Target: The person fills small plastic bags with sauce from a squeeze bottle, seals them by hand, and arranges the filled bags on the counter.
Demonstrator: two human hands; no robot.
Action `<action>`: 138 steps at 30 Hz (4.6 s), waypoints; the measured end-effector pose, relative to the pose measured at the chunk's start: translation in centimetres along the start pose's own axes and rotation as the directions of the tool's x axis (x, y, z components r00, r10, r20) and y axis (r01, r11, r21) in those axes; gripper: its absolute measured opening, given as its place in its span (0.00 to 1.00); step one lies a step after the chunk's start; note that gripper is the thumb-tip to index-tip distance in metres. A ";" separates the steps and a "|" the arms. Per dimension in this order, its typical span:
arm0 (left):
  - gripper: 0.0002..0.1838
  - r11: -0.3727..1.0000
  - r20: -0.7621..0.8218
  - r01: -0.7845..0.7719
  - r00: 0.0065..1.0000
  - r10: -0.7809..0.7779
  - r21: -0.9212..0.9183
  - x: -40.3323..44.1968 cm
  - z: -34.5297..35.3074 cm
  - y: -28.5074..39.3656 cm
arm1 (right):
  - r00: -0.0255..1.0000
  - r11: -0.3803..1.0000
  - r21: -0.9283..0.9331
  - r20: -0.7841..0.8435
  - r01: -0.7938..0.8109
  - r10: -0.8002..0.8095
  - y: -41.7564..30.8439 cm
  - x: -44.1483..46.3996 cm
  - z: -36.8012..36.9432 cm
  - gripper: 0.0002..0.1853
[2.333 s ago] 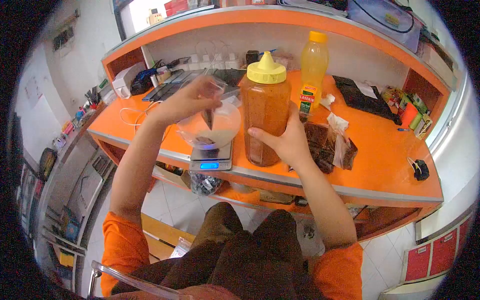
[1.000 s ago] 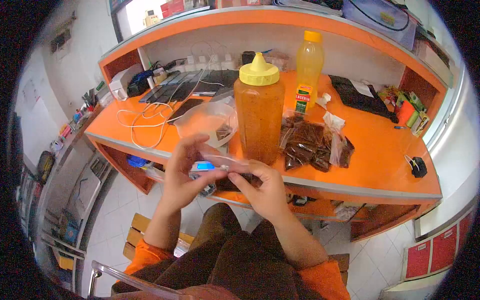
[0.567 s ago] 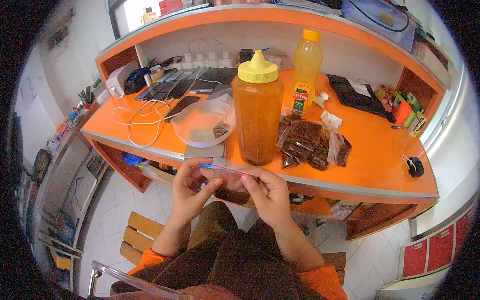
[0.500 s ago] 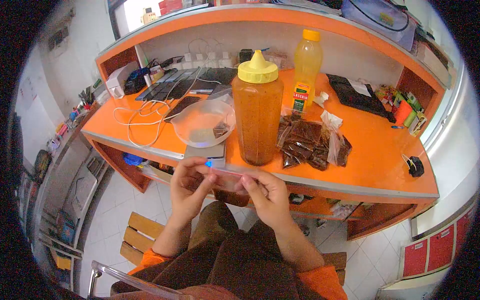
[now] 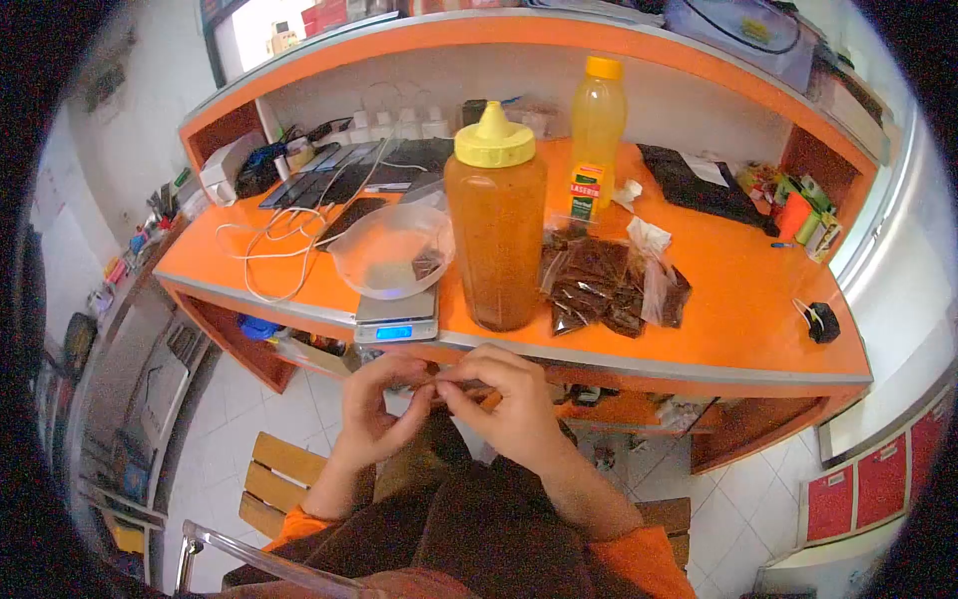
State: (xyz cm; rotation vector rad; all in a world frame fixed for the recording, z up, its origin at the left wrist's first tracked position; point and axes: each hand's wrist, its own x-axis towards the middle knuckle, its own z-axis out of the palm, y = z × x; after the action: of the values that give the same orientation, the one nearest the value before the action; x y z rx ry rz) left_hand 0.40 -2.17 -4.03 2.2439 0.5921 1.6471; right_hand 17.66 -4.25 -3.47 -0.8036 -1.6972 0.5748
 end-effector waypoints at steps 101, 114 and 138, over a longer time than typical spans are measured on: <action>0.58 0.920 0.259 0.091 0.966 0.012 -0.382 -2.3 -1.2 -2.7 | 0.955 0.902 0.431 -0.254 -0.032 0.155 -0.3 -0.9 1.3 0.13; 0.46 0.043 0.287 0.666 0.377 -0.881 -0.745 -4.4 0.8 -7.5 | 0.904 0.830 -0.504 -0.197 0.238 -0.379 0.7 -1.8 1.5 0.14; 0.54 0.197 0.418 0.487 0.855 -0.308 -0.851 -3.7 0.2 -0.6 | 0.942 0.809 -0.569 -0.167 0.148 -0.290 0.2 -1.3 1.0 0.14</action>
State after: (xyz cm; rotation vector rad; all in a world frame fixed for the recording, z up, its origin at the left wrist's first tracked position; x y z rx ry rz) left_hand -0.40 -3.48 -7.42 1.1157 0.0373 1.0168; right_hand 16.96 -5.06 -4.71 -1.0126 -1.7048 -0.1969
